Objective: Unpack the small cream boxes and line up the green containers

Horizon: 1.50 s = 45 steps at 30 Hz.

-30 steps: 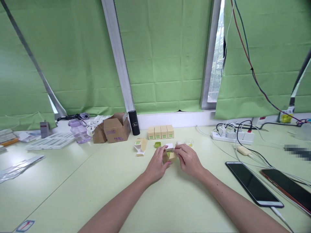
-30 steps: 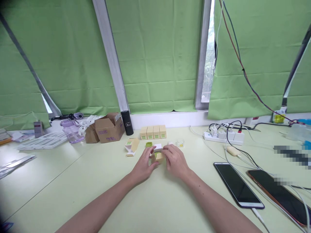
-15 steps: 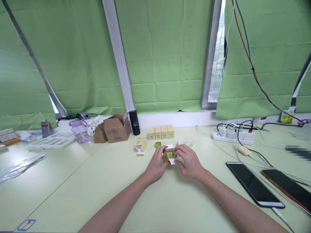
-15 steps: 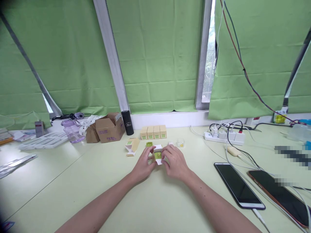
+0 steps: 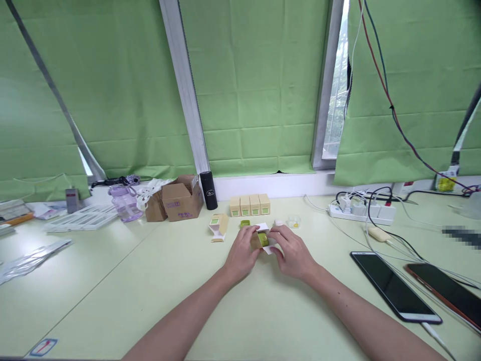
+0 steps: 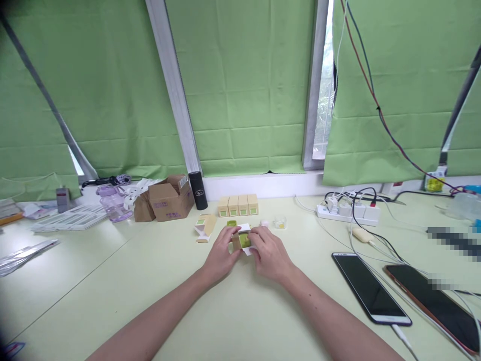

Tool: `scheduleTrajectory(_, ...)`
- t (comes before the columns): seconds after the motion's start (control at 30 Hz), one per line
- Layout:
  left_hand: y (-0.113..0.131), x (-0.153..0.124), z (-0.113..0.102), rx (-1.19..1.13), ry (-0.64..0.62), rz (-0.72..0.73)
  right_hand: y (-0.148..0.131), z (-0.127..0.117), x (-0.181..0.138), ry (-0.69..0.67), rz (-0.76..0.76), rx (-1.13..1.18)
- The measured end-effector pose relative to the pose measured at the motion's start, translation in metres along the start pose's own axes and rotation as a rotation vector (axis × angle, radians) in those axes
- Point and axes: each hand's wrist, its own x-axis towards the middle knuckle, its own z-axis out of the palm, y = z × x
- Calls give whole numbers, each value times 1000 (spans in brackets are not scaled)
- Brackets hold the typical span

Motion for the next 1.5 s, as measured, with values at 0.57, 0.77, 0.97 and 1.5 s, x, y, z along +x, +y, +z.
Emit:
scheduleTrajectory(0.57, 9, -7, 6, 414, -23, 219, -5, 26, 3, 139, 459, 279)
scheduleTrajectory(0.77, 5, -6, 6, 424, 12, 216, -4, 23, 4, 196, 474, 397)
scheduleTrajectory(0.97, 1, -5, 4, 404, 46, 187, -10, 17, 6, 219, 555, 532)
scheduleTrajectory(1.5, 0, -3, -1, 455, 81, 219, -4, 10, 12, 118, 760, 1108)
